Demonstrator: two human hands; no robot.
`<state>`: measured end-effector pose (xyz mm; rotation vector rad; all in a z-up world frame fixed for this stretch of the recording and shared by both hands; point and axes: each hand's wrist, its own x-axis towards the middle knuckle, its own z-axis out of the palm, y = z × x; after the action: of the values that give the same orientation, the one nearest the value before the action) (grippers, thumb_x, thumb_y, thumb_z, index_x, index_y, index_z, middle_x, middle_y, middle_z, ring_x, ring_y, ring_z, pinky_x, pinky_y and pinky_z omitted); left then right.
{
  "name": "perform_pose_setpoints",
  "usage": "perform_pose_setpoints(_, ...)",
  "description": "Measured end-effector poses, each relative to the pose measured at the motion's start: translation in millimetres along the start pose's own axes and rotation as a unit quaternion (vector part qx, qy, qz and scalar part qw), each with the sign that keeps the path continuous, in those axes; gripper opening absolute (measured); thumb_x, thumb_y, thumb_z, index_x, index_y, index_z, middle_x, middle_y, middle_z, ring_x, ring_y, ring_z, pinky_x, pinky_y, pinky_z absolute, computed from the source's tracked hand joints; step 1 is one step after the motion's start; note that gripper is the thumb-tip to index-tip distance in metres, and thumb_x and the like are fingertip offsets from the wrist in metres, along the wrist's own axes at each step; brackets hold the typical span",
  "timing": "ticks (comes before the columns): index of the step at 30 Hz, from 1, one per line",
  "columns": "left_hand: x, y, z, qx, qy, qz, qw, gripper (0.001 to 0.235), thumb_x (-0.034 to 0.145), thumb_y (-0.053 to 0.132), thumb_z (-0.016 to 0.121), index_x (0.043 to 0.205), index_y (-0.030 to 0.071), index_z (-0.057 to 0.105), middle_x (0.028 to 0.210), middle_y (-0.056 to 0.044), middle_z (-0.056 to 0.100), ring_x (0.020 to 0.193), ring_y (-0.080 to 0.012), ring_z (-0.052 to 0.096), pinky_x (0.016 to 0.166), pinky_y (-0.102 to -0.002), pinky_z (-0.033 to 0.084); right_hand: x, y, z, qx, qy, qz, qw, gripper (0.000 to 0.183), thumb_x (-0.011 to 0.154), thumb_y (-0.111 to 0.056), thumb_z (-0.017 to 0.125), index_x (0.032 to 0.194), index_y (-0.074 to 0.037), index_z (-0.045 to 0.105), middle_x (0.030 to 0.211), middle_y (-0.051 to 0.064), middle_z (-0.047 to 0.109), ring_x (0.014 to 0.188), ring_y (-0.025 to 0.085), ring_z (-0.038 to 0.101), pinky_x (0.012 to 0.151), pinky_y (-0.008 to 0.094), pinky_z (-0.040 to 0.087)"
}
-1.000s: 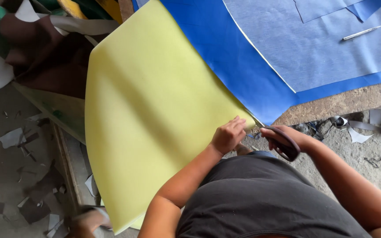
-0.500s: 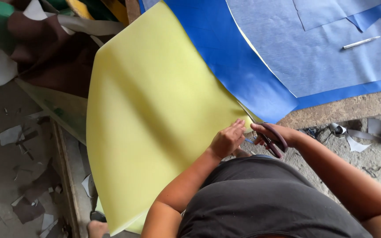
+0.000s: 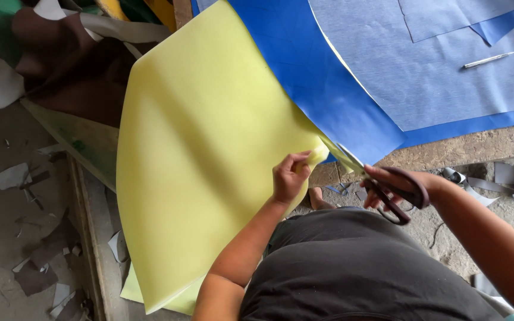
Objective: Measuring, marking, and cutting fabric and foam for upholstery projects
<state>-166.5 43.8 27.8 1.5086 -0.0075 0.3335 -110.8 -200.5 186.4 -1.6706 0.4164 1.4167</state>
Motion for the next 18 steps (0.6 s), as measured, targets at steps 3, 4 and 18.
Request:
perform_pose_setpoints(3,-16,-7,7,0.025,-0.058,0.086,0.994,0.008,0.089,0.003,0.07,0.096,0.002,0.073,0.113,-0.023,0.075,0.104,-0.0372,0.073,0.084,-0.04,0.063,20,-10,-2,0.019,-0.026,-0.002,0.999,0.073,0.099,-0.053,0.051,0.127,0.014,0.057,0.095,0.036,0.076,0.082,0.044,0.076,0.063,0.05,0.063)
perform_pose_setpoints(4,-19,-8,11,0.087,-0.081,0.153,0.981,0.012,0.087,0.004,0.072,0.098,0.004,0.075,0.117,-0.018,0.075,0.11,-0.0319,0.072,0.089,-0.037,0.062,29,-9,-2,-0.001,-0.051,-0.017,0.999,0.072,0.1,-0.051,0.051,0.13,0.015,0.054,0.097,0.037,0.075,0.085,0.045,0.076,0.065,0.051,0.064)
perform_pose_setpoints(18,-27,-6,11,0.12,-0.098,0.16,0.975,0.019,0.082,0.001,0.072,0.1,0.007,0.076,0.118,-0.012,0.076,0.112,-0.0293,0.072,0.09,-0.037,0.062,38,-2,-11,0.035,-0.051,0.007,0.998,0.09,0.094,-0.064,0.046,0.123,0.02,0.062,0.105,0.041,0.072,0.103,0.053,0.071,0.082,0.063,0.058)
